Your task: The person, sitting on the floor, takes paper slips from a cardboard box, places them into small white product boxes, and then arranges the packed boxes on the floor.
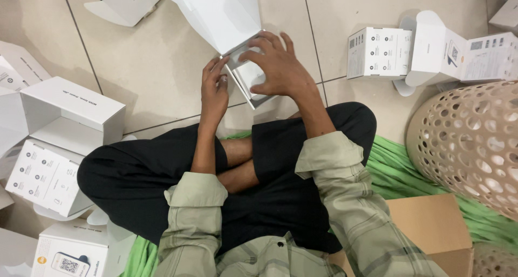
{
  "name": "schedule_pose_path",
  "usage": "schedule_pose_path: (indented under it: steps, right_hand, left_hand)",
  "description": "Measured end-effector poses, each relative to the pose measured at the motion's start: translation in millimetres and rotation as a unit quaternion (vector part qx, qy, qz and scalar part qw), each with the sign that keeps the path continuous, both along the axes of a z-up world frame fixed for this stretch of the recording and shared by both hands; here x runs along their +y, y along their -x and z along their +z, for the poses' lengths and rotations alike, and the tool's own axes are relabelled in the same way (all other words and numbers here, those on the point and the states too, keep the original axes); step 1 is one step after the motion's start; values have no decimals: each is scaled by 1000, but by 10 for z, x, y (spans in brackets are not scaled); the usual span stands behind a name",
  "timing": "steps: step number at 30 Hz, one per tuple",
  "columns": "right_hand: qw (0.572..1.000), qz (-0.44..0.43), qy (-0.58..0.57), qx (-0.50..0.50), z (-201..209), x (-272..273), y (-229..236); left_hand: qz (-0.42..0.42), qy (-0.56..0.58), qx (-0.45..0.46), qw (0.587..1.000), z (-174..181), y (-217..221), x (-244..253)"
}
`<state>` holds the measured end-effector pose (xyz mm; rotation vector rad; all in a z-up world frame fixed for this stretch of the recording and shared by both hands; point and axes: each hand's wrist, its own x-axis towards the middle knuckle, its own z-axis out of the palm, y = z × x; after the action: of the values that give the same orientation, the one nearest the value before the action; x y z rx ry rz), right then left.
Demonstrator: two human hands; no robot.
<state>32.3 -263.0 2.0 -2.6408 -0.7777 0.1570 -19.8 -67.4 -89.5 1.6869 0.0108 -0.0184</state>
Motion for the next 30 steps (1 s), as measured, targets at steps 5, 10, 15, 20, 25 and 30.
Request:
schedule_pose_path:
  steps: [5, 10, 15, 20, 25, 30]
  right_hand:
    - [995, -45, 88, 27, -124, -106, 58]
    - [997, -35, 75, 8, -252, -14, 46]
    - [997, -11, 47, -62, -195, 20, 61]
    - [998, -34, -12, 50, -111, 117, 91]
    - [955, -124, -251, 95, 102, -122, 241]
    - [883, -344, -239, 210, 118, -302, 479]
  left_hand:
    - [20, -14, 41, 999, 25, -138, -44]
    - [26, -21, 22, 999, 26, -130, -36]
    - [37, 17, 63, 997, -29, -164, -19]
    - [25, -53, -18, 998, -120, -115, -97]
    - [38, -71, -28, 996, -154, -70, -119]
    - [51, -73, -35, 995, -132, -72, -140]
